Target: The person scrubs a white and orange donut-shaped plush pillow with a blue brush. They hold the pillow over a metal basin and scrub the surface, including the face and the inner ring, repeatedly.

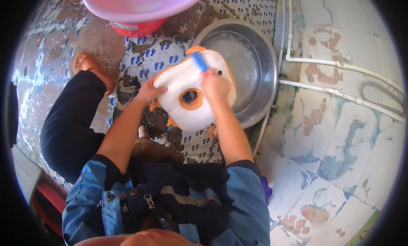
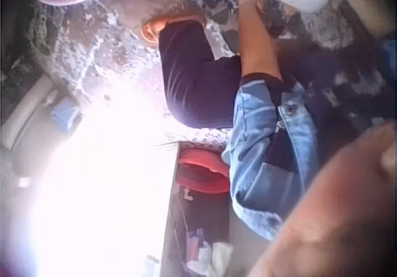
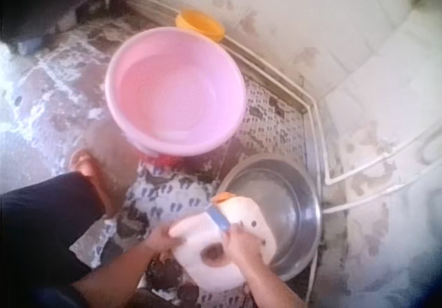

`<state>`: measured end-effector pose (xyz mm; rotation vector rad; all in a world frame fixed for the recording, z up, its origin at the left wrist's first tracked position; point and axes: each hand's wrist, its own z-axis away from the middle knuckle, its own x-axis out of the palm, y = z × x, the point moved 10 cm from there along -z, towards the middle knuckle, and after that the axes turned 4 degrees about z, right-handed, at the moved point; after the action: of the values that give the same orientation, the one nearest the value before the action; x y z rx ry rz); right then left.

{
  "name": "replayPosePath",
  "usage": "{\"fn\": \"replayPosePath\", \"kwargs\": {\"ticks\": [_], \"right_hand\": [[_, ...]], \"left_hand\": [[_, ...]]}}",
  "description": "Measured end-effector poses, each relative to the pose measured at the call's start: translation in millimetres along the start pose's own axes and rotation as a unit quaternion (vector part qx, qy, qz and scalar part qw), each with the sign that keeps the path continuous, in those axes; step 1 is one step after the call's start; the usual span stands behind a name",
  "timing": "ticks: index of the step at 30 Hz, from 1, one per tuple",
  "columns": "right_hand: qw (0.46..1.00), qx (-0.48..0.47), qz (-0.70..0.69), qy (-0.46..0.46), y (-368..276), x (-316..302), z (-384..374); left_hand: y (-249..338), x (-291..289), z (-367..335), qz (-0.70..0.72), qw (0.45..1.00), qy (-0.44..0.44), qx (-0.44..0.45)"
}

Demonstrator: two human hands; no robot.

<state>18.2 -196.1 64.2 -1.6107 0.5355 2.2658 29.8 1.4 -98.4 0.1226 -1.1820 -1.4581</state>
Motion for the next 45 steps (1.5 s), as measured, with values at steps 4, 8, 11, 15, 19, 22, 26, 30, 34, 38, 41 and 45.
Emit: {"fn": "replayPosePath", "kwargs": {"ticks": [4, 8, 11, 15, 19, 22, 26, 30, 34, 38, 41, 45], "right_hand": [[0.995, 0.034, -0.071, 0.066, 17, -17, -8], [0.993, -0.109, -0.027, -0.022, -46, 10, 37], [0.997, -0.062, 0.004, 0.044, -19, -46, 13], [0.906, -0.222, -0.304, 0.195, -54, -168, -26], [0.907, -0.322, -0.182, 0.199, -161, -209, -101], [0.965, -0.189, -0.072, 0.17, -194, -190, -203], [0.978, -0.192, -0.065, 0.053, -235, -123, -261], [0.959, -0.254, -0.118, 0.049, -258, -111, -252], [0.971, -0.018, -0.236, -0.032, -193, -123, -270], [0.989, -0.073, -0.067, -0.113, -211, -104, -251], [0.982, -0.145, -0.014, -0.124, -268, -85, -212], [0.973, -0.207, 0.012, -0.097, -300, -82, -222]], "left_hand": [[13, 8, 7, 0.001, 0.999, 0.035, -0.005], [-18, -19, 3, -0.058, 0.997, 0.046, -0.023], [-10, -3, 5, 0.035, 0.999, 0.017, -0.001], [2, -2, 13, 0.034, 0.996, 0.003, -0.088], [-15, -4, 3, 0.091, 0.992, -0.019, -0.081], [-6, 0, 5, 0.113, 0.984, -0.021, -0.134], [-10, -1, 7, 0.138, 0.976, -0.022, -0.169], [-10, -8, 9, 0.131, 0.975, -0.008, -0.179], [-18, -7, 4, 0.139, 0.978, -0.021, -0.157], [-21, -4, -4, 0.131, 0.981, -0.032, -0.137], [-15, -6, 0, 0.123, 0.982, -0.029, -0.139], [-5, -2, 5, 0.138, 0.979, -0.029, -0.148]]}}
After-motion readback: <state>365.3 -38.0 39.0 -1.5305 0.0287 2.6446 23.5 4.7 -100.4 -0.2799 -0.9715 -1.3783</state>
